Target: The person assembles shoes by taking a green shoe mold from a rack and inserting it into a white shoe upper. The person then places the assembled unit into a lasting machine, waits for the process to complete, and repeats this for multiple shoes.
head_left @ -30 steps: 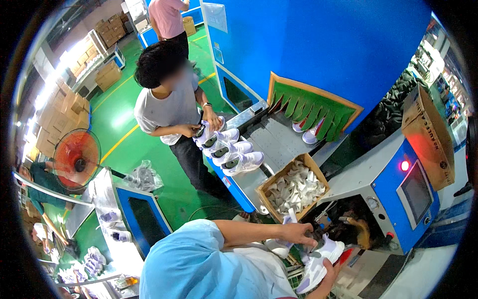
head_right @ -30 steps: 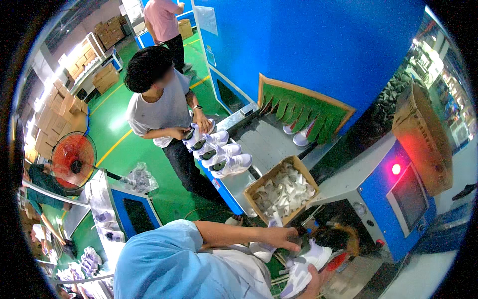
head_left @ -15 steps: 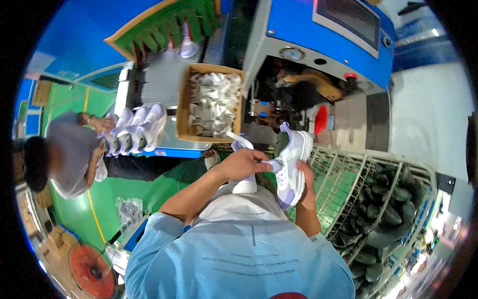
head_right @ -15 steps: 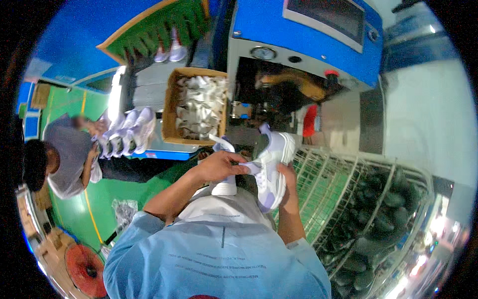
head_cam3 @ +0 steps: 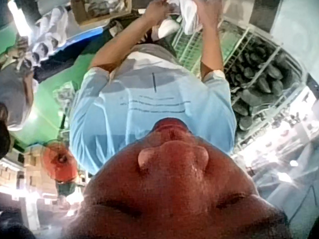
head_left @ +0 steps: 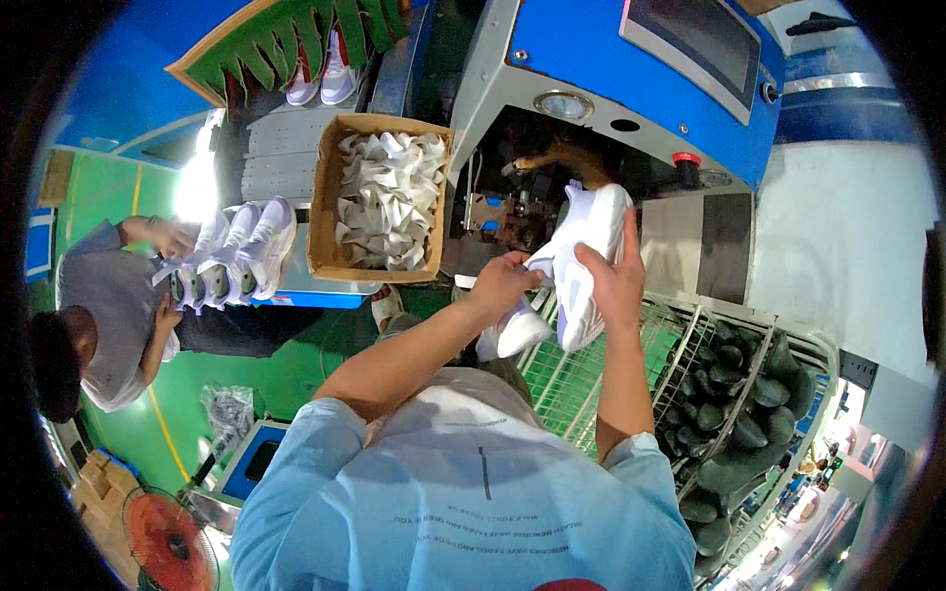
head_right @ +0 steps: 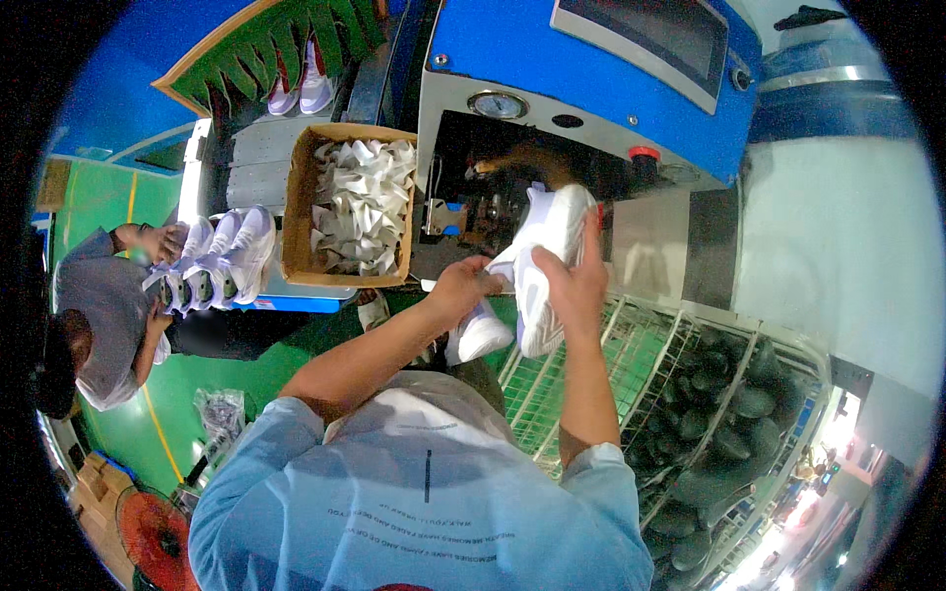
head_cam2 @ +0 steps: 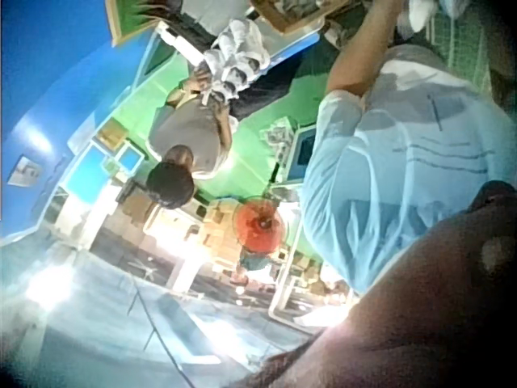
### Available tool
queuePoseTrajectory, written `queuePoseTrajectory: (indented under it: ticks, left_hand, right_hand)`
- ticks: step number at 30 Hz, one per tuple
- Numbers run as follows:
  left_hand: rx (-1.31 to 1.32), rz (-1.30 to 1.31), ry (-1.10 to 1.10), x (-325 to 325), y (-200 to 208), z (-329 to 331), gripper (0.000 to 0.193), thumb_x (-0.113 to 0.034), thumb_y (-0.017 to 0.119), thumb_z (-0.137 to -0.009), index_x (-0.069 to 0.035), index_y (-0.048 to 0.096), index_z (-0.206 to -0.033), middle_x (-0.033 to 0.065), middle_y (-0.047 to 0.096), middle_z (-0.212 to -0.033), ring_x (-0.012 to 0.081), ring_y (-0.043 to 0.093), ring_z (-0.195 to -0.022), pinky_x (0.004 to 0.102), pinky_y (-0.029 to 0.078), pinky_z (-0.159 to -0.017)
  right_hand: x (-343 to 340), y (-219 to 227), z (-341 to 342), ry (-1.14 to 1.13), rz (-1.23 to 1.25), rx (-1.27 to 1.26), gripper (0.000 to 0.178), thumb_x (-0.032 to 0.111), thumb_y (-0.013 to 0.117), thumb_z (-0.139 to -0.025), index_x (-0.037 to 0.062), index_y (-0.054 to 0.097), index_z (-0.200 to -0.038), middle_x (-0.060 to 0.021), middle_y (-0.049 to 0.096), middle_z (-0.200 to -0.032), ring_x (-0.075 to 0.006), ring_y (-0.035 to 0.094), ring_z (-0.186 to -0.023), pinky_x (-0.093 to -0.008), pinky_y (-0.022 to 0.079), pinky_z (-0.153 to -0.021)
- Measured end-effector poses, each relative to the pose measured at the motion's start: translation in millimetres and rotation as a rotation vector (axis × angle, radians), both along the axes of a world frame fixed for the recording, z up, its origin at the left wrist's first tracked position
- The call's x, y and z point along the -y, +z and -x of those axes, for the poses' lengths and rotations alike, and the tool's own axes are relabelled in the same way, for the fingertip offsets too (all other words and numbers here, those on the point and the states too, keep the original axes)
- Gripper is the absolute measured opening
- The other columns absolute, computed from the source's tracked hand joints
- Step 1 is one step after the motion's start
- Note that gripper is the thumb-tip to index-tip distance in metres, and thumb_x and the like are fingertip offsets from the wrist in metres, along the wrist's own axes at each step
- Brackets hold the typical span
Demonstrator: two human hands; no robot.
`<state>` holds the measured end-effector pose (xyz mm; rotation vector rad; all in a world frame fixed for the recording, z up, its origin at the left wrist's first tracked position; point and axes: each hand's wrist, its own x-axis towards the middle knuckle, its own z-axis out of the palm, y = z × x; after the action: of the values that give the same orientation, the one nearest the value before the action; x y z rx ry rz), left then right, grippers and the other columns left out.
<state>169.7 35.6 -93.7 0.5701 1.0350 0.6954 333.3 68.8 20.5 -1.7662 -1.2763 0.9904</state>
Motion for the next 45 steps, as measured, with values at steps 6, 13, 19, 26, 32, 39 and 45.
queuePoseTrajectory:
  ticks: [6, 13, 19, 26, 32, 39, 45]
  left_hand:
    - [-0.155, 0.075, -0.063, -8.7, -41.9, -11.8, 0.020, -0.020, 0.076, -0.085, -0.005, 0.070, -0.096, 0.0050, 0.068, -0.081, 0.0155, 0.060, -0.070, 0.0345, 0.049, -0.064]
    - [-0.182, 0.114, 0.035, 7.0, -51.9, 44.7, 0.019, -0.017, 0.070, -0.088, -0.003, 0.072, -0.100, 0.0070, 0.068, -0.077, 0.0167, 0.063, -0.070, 0.0325, 0.051, -0.063]
    - [0.120, 0.132, 0.335, 18.8, -37.9, 104.9, 0.010, -0.008, 0.068, -0.095, 0.000, 0.063, -0.093, 0.0096, 0.068, -0.086, 0.0230, 0.067, -0.078, 0.0379, 0.056, -0.070]
    - [0.027, 0.138, 0.119, 3.7, 4.0, 92.8, 0.016, -0.017, 0.070, -0.096, -0.002, 0.063, -0.097, 0.0108, 0.068, -0.086, 0.0240, 0.067, -0.075, 0.0398, 0.056, -0.065]
    - [0.119, 0.169, 0.006, 5.0, 28.1, 80.6, 0.046, -0.045, 0.064, -0.099, 0.000, 0.060, -0.110, 0.0125, 0.069, -0.087, 0.0223, 0.066, -0.071, 0.0386, 0.055, -0.060]
    - [0.477, 0.236, -0.461, 29.6, 57.2, 48.8, 0.087, -0.077, 0.037, -0.095, -0.001, 0.064, -0.128, 0.0157, 0.069, -0.120, 0.0226, 0.066, -0.106, 0.0377, 0.052, -0.095]
    - [0.033, 0.152, -0.679, 49.0, 89.5, 100.6, 0.081, -0.067, 0.066, -0.086, 0.002, 0.064, -0.129, 0.0147, 0.066, -0.128, 0.0259, 0.065, -0.108, 0.0389, 0.051, -0.096]
  right_hand:
    - [-34.0, -3.9, 46.5, 0.262, 0.224, 0.930, 0.103, 0.038, 0.074, -0.081, 0.0293, 0.012, -0.163, -0.0343, 0.059, -0.128, -0.0470, 0.062, -0.114, -0.0515, 0.050, -0.097]
    - [-66.9, -1.9, 43.3, 0.242, 0.371, 0.817, 0.088, 0.039, 0.066, -0.091, 0.0206, 0.019, -0.162, -0.0382, 0.050, -0.133, -0.0504, 0.057, -0.117, -0.0536, 0.051, -0.093]
    - [-53.7, -2.1, 55.3, 0.259, 0.078, 0.900, 0.089, 0.037, 0.071, -0.088, 0.0201, 0.024, -0.162, -0.0346, 0.058, -0.113, -0.0470, 0.063, -0.097, -0.0526, 0.052, -0.081]
    - [-24.4, 1.2, 44.9, 0.129, -0.157, 0.841, 0.088, 0.033, 0.075, -0.084, 0.0153, 0.031, -0.159, -0.0315, 0.057, -0.104, -0.0474, 0.060, -0.088, -0.0561, 0.049, -0.076]
    - [61.4, -6.6, 42.1, 0.057, -0.372, 0.848, 0.085, 0.028, 0.076, -0.082, 0.0072, 0.037, -0.154, -0.0271, 0.051, -0.100, -0.0445, 0.054, -0.087, -0.0517, 0.046, -0.073]
    - [164.5, 51.6, 33.5, 0.522, -0.158, 0.976, 0.082, 0.031, 0.077, -0.080, 0.0089, 0.042, -0.151, -0.0329, 0.056, -0.102, -0.0485, 0.059, -0.093, -0.0546, 0.050, -0.081]
    - [120.6, -29.2, -1.5, -0.281, 0.357, -0.776, 0.060, 0.028, 0.076, -0.090, 0.0023, 0.051, -0.139, -0.0175, 0.070, -0.111, -0.0334, 0.068, -0.104, -0.0441, 0.057, -0.087]
